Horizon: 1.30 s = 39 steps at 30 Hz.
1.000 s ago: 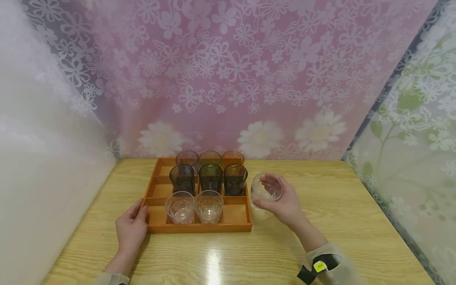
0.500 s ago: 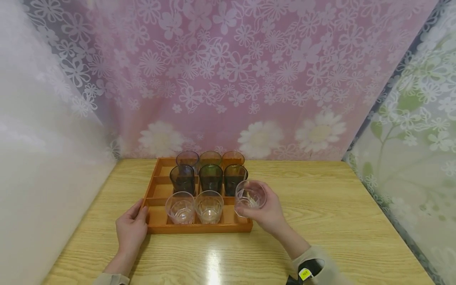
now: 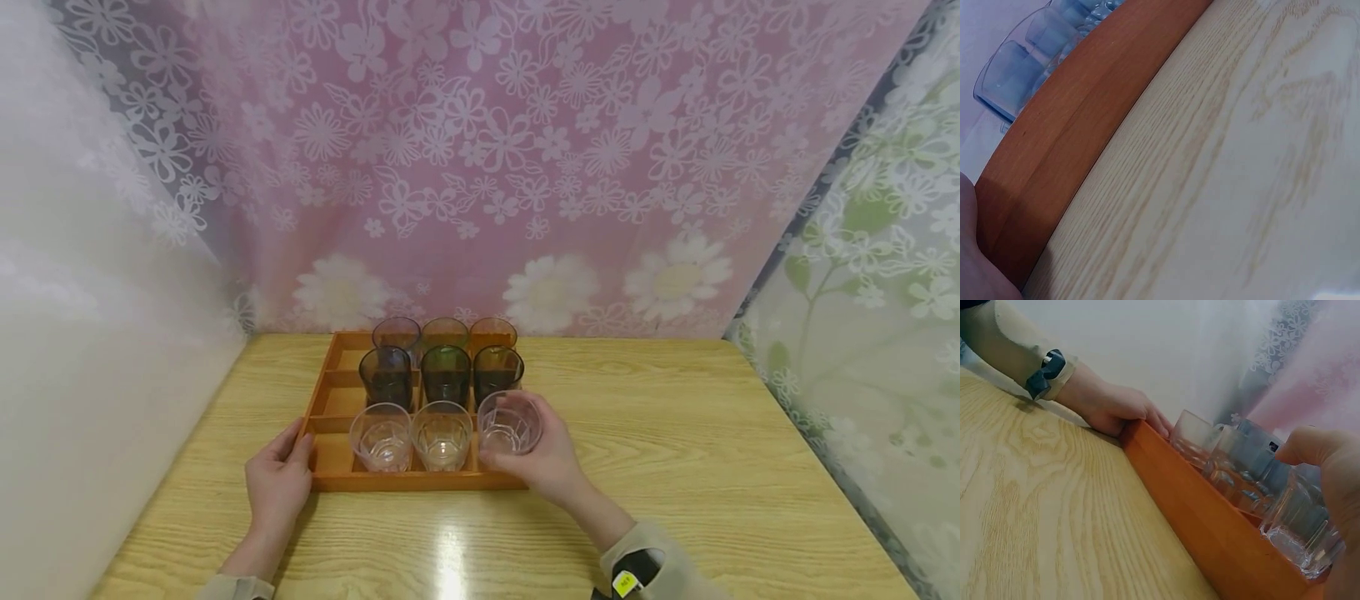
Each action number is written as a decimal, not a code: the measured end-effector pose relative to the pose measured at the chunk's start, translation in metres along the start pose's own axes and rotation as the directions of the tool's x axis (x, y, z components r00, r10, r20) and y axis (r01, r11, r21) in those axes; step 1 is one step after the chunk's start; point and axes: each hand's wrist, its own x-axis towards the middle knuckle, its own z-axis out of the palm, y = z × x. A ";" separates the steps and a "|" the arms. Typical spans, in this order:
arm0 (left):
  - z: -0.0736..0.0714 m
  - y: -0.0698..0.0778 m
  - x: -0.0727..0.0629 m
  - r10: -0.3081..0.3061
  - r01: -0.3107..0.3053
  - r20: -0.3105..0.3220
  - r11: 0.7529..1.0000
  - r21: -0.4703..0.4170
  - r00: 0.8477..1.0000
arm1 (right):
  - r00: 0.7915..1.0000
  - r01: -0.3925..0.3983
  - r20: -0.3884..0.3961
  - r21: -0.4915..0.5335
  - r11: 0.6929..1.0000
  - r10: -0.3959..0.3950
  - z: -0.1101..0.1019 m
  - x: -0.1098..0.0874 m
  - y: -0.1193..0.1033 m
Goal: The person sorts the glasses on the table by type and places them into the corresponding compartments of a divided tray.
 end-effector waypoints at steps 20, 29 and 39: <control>0.003 0.004 0.001 0.001 -0.001 0.002 1.000 -0.024 1.000 | 0.999 0.047 0.007 -0.171 0.984 -0.047 -0.002 -0.005 0.018; 0.001 0.002 0.002 0.016 -0.015 0.016 1.000 -0.008 1.000 | 1.000 0.001 0.015 -0.177 0.984 0.002 -0.002 -0.008 0.017; -0.006 0.003 0.002 0.013 -0.016 0.094 0.999 0.028 0.995 | 1.000 -0.031 -0.009 -0.191 0.981 0.030 0.002 -0.013 0.018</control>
